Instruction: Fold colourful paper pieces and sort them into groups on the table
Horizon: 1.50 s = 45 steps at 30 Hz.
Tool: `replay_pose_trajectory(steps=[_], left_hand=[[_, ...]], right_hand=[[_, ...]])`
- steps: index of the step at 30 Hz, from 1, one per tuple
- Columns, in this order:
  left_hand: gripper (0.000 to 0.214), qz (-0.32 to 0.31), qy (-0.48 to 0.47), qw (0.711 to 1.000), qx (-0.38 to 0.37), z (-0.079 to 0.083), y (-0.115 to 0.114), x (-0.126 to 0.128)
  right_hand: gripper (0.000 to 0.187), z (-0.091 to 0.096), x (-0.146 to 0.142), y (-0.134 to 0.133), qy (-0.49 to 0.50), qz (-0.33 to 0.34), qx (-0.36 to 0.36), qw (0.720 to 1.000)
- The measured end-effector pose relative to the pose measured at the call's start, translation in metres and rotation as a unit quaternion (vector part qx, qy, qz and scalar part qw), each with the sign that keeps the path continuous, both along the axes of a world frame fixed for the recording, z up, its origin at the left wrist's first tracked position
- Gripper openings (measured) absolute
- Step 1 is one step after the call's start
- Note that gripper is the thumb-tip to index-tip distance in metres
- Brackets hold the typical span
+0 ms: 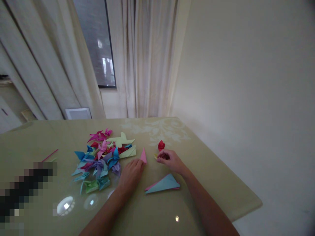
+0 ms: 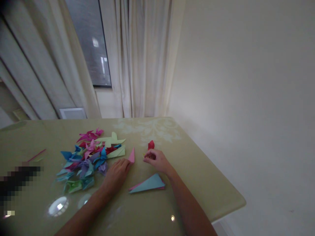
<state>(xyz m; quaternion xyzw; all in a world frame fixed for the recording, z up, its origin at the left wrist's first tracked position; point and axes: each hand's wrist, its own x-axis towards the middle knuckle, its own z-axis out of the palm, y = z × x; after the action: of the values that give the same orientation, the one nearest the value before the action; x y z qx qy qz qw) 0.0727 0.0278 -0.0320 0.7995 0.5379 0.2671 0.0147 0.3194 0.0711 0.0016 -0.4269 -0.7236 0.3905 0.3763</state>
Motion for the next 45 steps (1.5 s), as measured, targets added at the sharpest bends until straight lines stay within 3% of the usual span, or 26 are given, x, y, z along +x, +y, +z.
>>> replay_pose_trajectory(steps=[5,9,14,17,19,21,23,26,30,32,36,41,45], left_hand=[[0.032,0.041,-0.262,0.962,0.063,0.014,-0.01,-0.003],[0.029,0.027,-0.344,0.937,0.05,0.021,-0.023,0.004],[0.019,-0.128,-0.263,0.948,0.126,0.015,-0.033,0.016],[0.024,-0.22,-0.178,0.949,0.142,0.015,-0.036,0.021],[0.025,-0.239,-0.135,0.952,0.138,0.017,-0.034,0.02],[0.025,-0.203,-0.123,0.962,0.133,0.018,-0.029,0.014],[0.024,-0.11,-0.144,0.974,0.134,0.017,-0.018,0.004],[0.023,0.013,-0.146,0.98,0.131,0.013,-0.001,-0.016],[0.036,0.133,-0.002,0.984,0.115,0.0,0.012,-0.034],[0.044,0.181,0.063,0.976,0.101,-0.005,0.012,-0.036],[0.047,0.204,0.119,0.969,0.069,-0.007,0.01,-0.037],[0.043,0.183,0.141,0.971,0.054,-0.005,0.012,-0.043],[0.039,0.163,0.082,0.981,0.067,-0.005,0.016,-0.048]], right_hand=[[0.055,0.002,-0.008,-0.007,0.056,0.006,0.012,0.998],[0.065,0.006,-0.016,-0.015,0.071,0.018,0.002,0.997],[0.072,0.008,-0.02,-0.02,0.14,0.09,-0.027,0.986],[0.058,0.008,-0.022,-0.022,0.172,0.129,-0.064,0.974],[0.052,0.01,-0.021,-0.022,0.175,0.126,-0.076,0.973],[0.058,0.012,-0.018,-0.021,0.178,0.113,-0.087,0.974],[0.066,0.013,-0.012,-0.018,0.178,0.098,-0.103,0.974],[0.061,0.014,-0.004,-0.013,0.175,0.085,-0.109,0.975],[0.086,0.012,0.0,-0.01,0.199,0.1,-0.125,0.967],[0.085,0.013,0.002,-0.011,0.188,0.106,-0.136,0.967],[0.045,0.019,0.008,-0.013,0.079,0.112,-0.117,0.984],[0.039,0.025,0.014,-0.013,-0.002,0.128,-0.099,0.987],[0.028,0.026,0.013,-0.015,-0.054,0.184,-0.121,0.974]])
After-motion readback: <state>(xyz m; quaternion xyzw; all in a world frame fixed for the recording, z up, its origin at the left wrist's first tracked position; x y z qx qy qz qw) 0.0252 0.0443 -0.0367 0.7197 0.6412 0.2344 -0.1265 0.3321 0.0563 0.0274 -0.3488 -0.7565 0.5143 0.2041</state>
